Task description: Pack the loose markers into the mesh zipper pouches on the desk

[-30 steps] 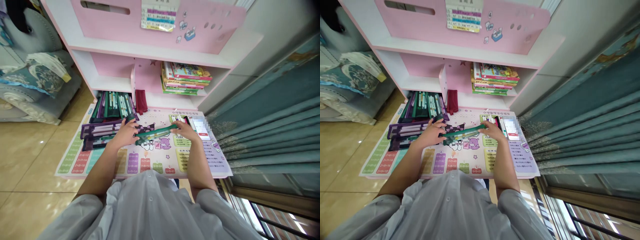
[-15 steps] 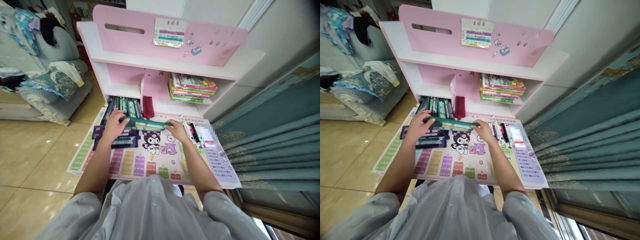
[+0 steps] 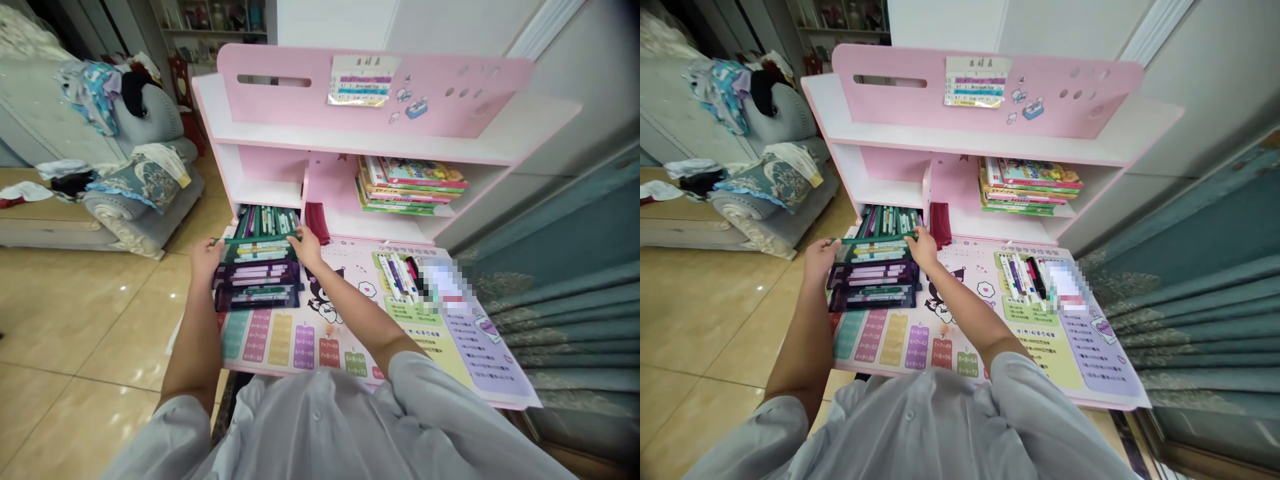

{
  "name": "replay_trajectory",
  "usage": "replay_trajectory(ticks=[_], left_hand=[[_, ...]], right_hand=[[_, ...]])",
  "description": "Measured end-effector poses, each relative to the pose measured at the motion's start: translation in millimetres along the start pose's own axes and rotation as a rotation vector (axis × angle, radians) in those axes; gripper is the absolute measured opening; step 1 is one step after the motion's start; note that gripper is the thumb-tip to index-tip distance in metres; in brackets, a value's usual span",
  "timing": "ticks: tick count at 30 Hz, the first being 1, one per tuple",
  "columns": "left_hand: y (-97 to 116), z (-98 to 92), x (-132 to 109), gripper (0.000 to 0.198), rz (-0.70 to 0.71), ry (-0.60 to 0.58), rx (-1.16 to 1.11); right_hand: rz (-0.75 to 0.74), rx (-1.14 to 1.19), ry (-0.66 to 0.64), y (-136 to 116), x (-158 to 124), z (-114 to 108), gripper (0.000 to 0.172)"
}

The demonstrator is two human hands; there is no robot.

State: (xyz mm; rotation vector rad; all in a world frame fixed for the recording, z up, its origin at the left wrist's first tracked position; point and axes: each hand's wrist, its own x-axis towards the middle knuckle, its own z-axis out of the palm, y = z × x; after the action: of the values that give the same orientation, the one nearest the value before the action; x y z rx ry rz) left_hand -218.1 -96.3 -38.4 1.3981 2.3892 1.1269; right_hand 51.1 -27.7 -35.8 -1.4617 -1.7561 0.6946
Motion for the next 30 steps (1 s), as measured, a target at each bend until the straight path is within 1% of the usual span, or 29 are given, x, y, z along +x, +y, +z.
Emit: replay_trajectory(ticks=[4, 9, 12, 14, 16, 18, 20, 22, 24, 25, 27, 30], left_hand=[[2, 4.2, -4, 0.032, -0.033, -0.011, 0.043], [8, 6.3, -10, 0.042, -0.085, -0.062, 0.119], [10, 7.8, -12, 0.045, -0.116, -0.056, 0.122], [11, 8.0, -13, 0.046, -0.148, -0.048, 0.105], [13, 6.8, -15, 0.045, -0.146, -0.015, 0.084], [16, 4.9, -19, 0.041, -0.1, 0.04, 0.065], [22, 3.7, -26, 0.035, -0.026, 0.095, 0.038], [33, 4.3, -37, 0.03, 0.047, 0.143, -0.002], [48, 7.2, -52, 0.027, 0.117, 0.196, -0.034], [57, 9.4, -60, 0.025, 0.175, 0.205, -0.041], [75, 15.0, -78, 0.025, 0.306, 0.17, -0.047], [98, 24.9, -104, 0.022, 0.46, 0.124, -0.02]], right_hand=[[-0.049, -0.136, 0.061, 5, -9, 9, 0.031], [-0.121, -0.142, 0.152, 16, -22, 16, 0.046], [-0.139, -0.149, 0.148, 19, -26, 19, 0.053], [-0.139, -0.155, 0.142, 20, -29, 19, 0.054], [-0.149, -0.157, 0.146, 22, -32, 16, 0.054], [-0.184, -0.16, 0.154, 27, -34, 9, 0.051], [-0.212, -0.176, 0.164, 35, -35, -3, 0.045], [-0.188, -0.222, 0.185, 47, -31, -18, 0.039], [-0.119, -0.3, 0.203, 59, -25, -33, 0.038], [-0.09, -0.348, 0.2, 65, -21, -40, 0.04], [-0.074, -0.452, 0.161, 76, -12, -48, 0.046], [-0.136, -0.589, 0.058, 87, -1, -49, 0.051]])
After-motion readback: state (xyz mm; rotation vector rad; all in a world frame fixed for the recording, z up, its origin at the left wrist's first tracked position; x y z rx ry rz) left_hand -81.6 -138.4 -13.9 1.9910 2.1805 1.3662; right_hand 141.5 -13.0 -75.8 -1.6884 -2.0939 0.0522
